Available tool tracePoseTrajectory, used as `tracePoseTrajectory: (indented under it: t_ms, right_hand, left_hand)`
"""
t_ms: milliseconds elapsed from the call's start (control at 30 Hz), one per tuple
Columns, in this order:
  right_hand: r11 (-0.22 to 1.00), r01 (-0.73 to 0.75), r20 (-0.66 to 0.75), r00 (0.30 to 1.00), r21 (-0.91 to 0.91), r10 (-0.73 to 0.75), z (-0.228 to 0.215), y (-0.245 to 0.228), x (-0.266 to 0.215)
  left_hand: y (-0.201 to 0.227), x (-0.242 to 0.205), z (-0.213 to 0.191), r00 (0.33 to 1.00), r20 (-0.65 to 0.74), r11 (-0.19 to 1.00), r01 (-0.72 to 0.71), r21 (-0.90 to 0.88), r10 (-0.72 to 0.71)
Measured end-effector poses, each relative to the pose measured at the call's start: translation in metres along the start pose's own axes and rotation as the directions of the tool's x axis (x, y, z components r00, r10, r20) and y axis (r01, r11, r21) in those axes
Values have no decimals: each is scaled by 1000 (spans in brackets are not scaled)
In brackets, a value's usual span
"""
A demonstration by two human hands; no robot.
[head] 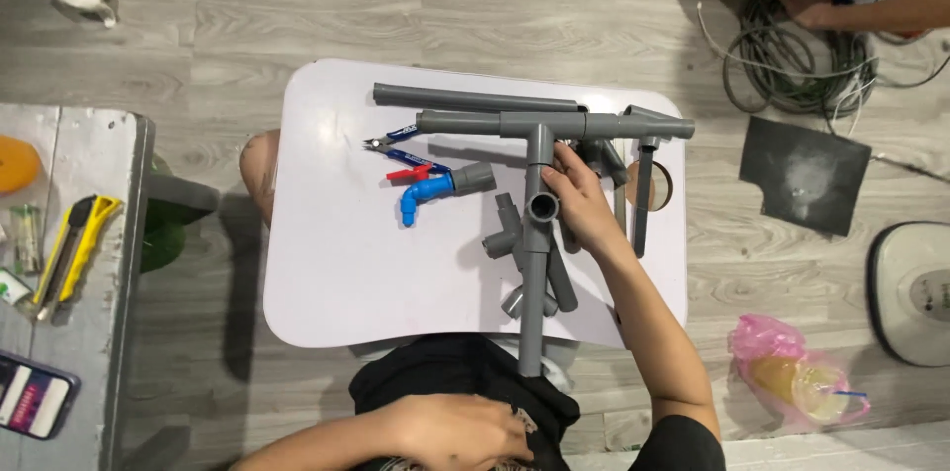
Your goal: Assembling a complex structure from various PVC pipe segments, connectors, and a water valve.
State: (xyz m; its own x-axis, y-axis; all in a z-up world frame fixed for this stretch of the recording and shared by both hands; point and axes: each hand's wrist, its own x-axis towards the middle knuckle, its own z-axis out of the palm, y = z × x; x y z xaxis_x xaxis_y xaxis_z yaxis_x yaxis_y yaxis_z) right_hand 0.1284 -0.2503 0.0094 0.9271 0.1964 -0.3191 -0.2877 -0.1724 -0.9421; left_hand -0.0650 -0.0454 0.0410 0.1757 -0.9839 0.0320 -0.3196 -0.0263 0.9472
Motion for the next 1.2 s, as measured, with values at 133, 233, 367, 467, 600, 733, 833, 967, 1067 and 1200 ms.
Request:
tracePoseTrajectory:
  t_ms: [133, 233, 367, 467, 600, 733, 833, 967, 1067, 1200]
  right_hand:
    - [993, 48, 58, 997, -111, -42, 13, 3, 2]
    - [996, 61, 101, 993, -72, -54, 29, 4, 9]
    - [990, 3, 2, 1000, -143, -3, 33, 7, 14]
    - [988, -44, -64, 997, -150, 34, 32, -2, 3]
    - [973, 34, -94, 994, -229, -57, 23, -18, -21]
    - [849, 74, 38, 997, -523, -64, -10, -30, -70]
    - [752, 23, 448, 816, -658, 367, -42, -23, -125]
    - [491, -235, 394, 361, -839, 846, -47, 31, -179]
    - [471, -415, 292, 425, -779, 857, -56, 146, -209]
    - [594, -798, -48, 600, -106, 798, -46, 197, -205]
  left_hand:
    - [38, -35, -42, 991, -75, 956, -128, -263, 112]
    - [17, -30, -44, 828, -507, 971, 216, -104, -239]
    - [-14, -22, -41, 589, -748, 855, 516, 56, -306]
    - [-22, -20, -41, 615, -697, 833, 552, 45, -369]
    - [-34, -17, -39, 631, -705, 809, 572, 140, -325]
    - [-47, -16, -31, 666, -662, 773, 601, 206, -342]
    - [-52, -9, -14, 569, -822, 676, 621, 397, -40]
    - [-25, 24, 11, 714, -698, 998, -56, 29, 60]
    - [-99, 76, 88, 947, -116, 937, -316, -152, 300]
    - [-130, 126, 99, 985, -119, 931, -75, 357, 125]
